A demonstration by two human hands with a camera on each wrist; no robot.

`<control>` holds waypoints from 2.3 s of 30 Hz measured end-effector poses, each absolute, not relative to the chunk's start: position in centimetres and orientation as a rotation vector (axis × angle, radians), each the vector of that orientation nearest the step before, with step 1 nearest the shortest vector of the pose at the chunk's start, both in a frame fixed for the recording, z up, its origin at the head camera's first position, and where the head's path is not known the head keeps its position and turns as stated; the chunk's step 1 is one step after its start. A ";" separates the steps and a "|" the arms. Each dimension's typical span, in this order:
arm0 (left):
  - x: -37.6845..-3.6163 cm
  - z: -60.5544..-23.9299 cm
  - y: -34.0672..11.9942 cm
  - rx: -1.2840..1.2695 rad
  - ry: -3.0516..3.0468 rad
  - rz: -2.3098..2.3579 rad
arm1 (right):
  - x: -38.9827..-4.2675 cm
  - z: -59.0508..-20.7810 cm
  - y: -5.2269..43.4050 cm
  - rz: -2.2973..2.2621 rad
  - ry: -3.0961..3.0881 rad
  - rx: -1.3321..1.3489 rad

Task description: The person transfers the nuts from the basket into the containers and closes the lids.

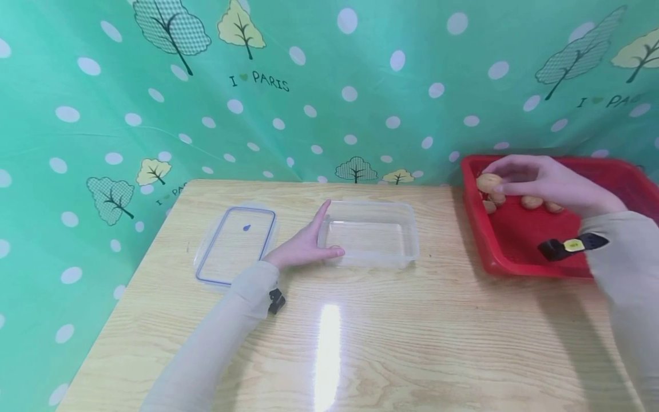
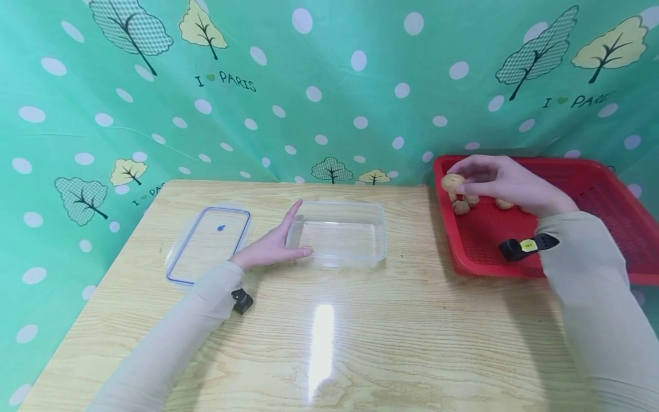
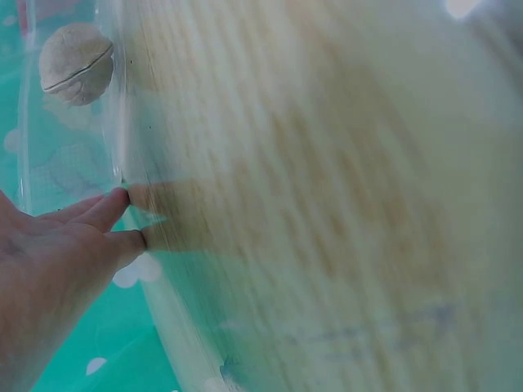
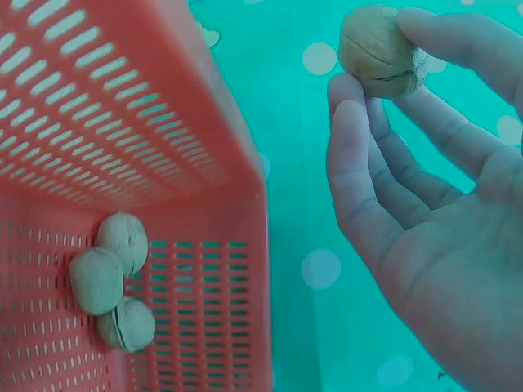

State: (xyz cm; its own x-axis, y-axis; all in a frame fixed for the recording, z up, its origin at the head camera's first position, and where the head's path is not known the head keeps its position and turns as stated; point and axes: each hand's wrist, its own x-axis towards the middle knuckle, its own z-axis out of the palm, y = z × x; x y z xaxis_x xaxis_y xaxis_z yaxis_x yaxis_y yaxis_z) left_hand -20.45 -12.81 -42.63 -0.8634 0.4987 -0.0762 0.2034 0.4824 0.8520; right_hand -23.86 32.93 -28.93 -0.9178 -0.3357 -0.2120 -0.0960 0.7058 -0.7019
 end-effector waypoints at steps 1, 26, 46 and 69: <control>-20.5 -42.6 -12.8 0.593 2.419 1.326 | -23.8 -28.9 32.8 -1.039 2.584 -0.333; -20.6 -43.2 -13.0 0.567 2.429 1.303 | -23.9 -29.4 26.7 -1.048 2.508 -0.553; -20.8 -42.9 -12.7 0.590 2.412 1.294 | -25.0 -32.0 22.1 -1.109 2.279 -0.871; -20.7 -42.9 -12.7 0.548 2.431 1.282 | -24.5 -35.8 16.9 -1.126 2.143 -1.048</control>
